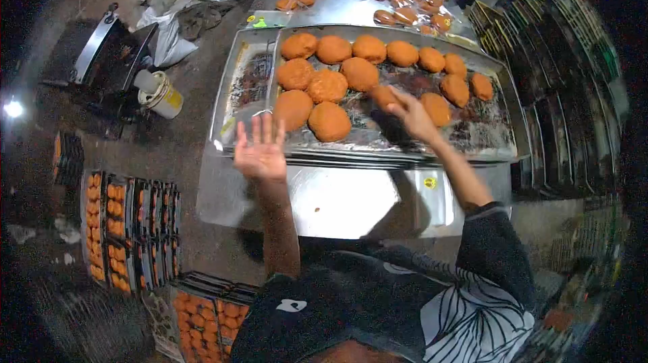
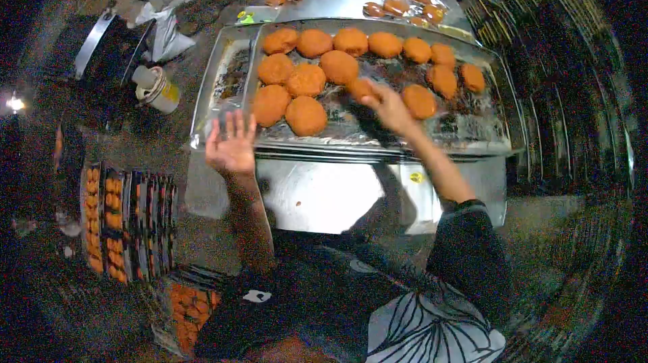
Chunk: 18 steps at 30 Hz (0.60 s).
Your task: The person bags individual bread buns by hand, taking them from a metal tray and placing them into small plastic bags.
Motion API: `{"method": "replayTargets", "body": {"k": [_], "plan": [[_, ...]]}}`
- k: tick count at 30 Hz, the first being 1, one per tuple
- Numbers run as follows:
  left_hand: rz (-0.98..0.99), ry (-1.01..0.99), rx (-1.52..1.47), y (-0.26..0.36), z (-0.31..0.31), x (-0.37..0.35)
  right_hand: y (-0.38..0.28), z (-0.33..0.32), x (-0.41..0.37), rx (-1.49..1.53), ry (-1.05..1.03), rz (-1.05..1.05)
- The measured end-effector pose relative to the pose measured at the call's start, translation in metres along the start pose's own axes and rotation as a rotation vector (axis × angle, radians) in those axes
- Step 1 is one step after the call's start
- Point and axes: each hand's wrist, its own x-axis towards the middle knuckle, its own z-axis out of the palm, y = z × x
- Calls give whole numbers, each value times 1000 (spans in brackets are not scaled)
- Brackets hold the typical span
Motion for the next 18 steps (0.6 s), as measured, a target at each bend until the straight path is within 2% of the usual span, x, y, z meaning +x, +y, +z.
{"method": "replayTargets", "body": {"k": [1,2,3,4,5,6,7,8,9,11,12,13,15,17,18], "plan": [[-27,-7,-1,-3,3,-1,-40,17,-18,-113,169,-117],[12,-20,0,-10,9,-3,-77,32,-33,-295,388,-335],[46,-34,5,-18,14,-7,-105,38,-43,-373,404,-461],[16,-180,19,-36,14,-16,-115,49,-41,-448,432,-583],[-32,-190,26,-54,23,-27,-120,55,-42,-528,452,-697],[-5,-215,176,-71,37,-42,-128,53,-47,-556,468,-658],[24,-241,329,-80,46,-55,-137,50,-54,-396,472,-534],[-245,-326,259,-78,48,-59,-140,46,-62,-229,482,-415],[-279,-334,274,-83,43,-67,-138,47,-80,-292,506,-456],[-453,-475,300,-101,29,-83,-138,47,-97,-204,605,-306],[-485,-367,321,-118,28,-95,-142,42,-90,-216,695,-235],[-618,-449,244,-132,28,-108,-134,41,-80,-282,714,-125],[-722,-318,173,-150,21,-99,-126,26,-84,-139,706,-158],[-700,-445,401,-153,22,-104,-114,13,-118,-90,828,-76],[-709,-502,563,-161,15,-111,-105,2,-128,-83,736,87]]}}
